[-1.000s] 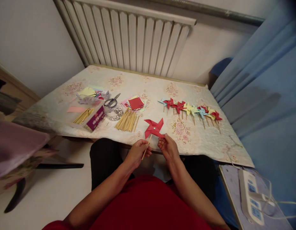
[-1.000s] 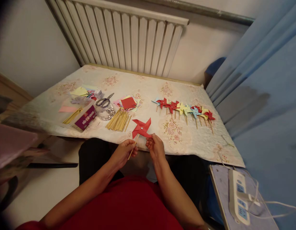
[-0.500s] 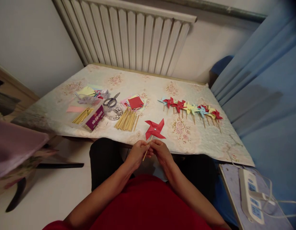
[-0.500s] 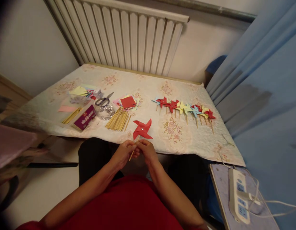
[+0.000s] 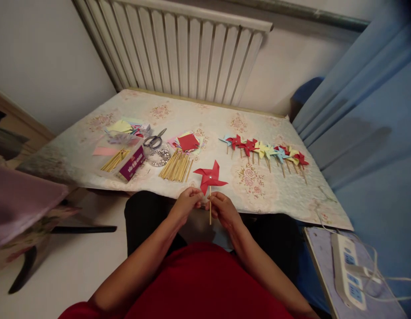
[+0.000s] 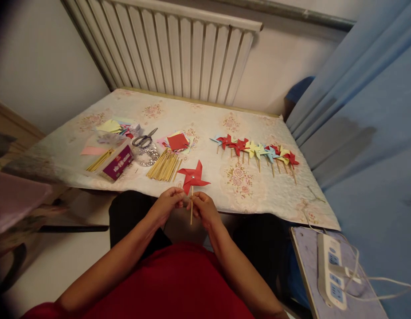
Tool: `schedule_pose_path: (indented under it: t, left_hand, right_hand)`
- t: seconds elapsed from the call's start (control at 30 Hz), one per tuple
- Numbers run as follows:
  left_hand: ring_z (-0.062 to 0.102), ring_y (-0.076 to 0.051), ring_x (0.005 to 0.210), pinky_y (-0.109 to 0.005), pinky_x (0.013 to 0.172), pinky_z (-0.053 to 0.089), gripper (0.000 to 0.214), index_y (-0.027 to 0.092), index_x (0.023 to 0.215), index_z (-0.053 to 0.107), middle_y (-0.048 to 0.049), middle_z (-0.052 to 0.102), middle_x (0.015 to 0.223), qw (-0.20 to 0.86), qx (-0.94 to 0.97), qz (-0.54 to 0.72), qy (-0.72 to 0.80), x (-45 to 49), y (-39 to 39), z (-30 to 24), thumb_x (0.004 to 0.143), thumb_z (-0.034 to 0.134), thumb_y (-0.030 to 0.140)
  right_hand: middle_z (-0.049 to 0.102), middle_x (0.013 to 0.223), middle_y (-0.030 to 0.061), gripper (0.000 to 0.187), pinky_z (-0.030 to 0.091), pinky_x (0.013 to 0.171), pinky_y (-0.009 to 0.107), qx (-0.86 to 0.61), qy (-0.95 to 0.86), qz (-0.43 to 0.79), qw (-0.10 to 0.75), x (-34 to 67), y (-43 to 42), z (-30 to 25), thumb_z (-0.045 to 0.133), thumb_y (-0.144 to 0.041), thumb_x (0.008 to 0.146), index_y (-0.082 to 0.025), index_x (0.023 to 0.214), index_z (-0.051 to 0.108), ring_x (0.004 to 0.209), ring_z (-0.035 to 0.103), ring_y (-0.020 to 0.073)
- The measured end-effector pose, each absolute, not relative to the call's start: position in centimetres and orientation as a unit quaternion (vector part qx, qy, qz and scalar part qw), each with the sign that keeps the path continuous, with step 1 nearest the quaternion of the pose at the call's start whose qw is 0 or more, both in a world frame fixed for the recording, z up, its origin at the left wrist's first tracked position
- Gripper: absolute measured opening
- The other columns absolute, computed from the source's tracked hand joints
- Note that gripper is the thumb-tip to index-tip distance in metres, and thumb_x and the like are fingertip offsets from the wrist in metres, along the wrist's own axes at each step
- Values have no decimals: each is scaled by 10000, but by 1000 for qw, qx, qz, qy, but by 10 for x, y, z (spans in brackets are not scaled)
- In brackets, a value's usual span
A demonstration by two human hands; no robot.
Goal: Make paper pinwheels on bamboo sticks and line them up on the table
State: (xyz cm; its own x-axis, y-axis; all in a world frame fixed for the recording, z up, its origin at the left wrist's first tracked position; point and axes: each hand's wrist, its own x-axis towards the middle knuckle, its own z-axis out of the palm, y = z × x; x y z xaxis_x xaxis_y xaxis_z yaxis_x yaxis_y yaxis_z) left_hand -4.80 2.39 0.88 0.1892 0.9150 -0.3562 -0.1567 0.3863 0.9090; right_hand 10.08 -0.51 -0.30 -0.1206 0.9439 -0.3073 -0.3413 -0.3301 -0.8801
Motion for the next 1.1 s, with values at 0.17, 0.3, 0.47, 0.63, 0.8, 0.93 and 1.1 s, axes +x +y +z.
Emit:
schedule_pose_path:
  t: [0.17, 0.3, 0.47, 0.63, 0.8, 0.93, 1.1]
  left_hand:
    - [473, -76, 494, -221, 534, 393, 264, 158, 747, 534, 44, 536, 567, 669, 380, 410, 490, -45, 28, 11, 659, 708, 336]
    - [459, -74, 461, -214, 513, 374, 265, 172, 703, 506, 46, 517, 524, 663, 389, 410, 491, -43, 30, 8, 690, 695, 356]
    - [441, -71, 432, -207, 488, 360, 265, 183, 672, 472, 53, 495, 494, 655, 388, 414, 499, -42, 30, 7, 714, 677, 346]
    - [442, -73, 422, -210, 484, 371, 249, 191, 648, 435, 54, 480, 478, 667, 376, 406, 498, -41, 29, 8, 716, 650, 297]
    - [460, -77, 418, -214, 483, 361, 197, 191, 656, 428, 52, 483, 474, 684, 367, 396, 491, -39, 28, 10, 717, 610, 240]
    - [483, -91, 408, -228, 481, 353, 194, 196, 664, 420, 53, 479, 465, 698, 366, 398, 468, -36, 26, 13, 724, 600, 235]
    - [487, -97, 401, -238, 485, 358, 193, 197, 665, 419, 56, 468, 460, 705, 363, 405, 455, -34, 23, 15, 722, 602, 226]
  right_hand:
    - [660, 605, -23, 232, 194, 393, 198, -447, -329, 685, 472, 101, -6, -4, 670, -300, 686, -188, 868, 582, 354, 345, 43]
    - [659, 602, -18, 213, 186, 402, 207, -452, -329, 682, 471, 102, -6, -6, 675, -286, 674, -180, 839, 595, 364, 332, 42]
    - [654, 603, -13, 199, 176, 408, 220, -455, -329, 683, 467, 101, -5, -9, 697, -327, 684, -178, 781, 607, 370, 323, 45]
    - [661, 623, -8, 189, 192, 413, 220, -452, -335, 683, 466, 100, -6, -10, 698, -327, 693, -177, 771, 614, 378, 327, 44]
    - [652, 609, -13, 165, 187, 410, 218, -448, -332, 686, 467, 100, -6, -10, 688, -311, 695, -174, 754, 618, 380, 330, 45]
    - [653, 619, -9, 174, 178, 413, 220, -451, -338, 684, 464, 99, -6, -10, 695, -318, 692, -171, 735, 612, 394, 333, 46]
    - [658, 634, -5, 168, 175, 418, 224, -453, -344, 681, 462, 99, -6, -12, 688, -320, 705, -169, 750, 630, 399, 340, 47]
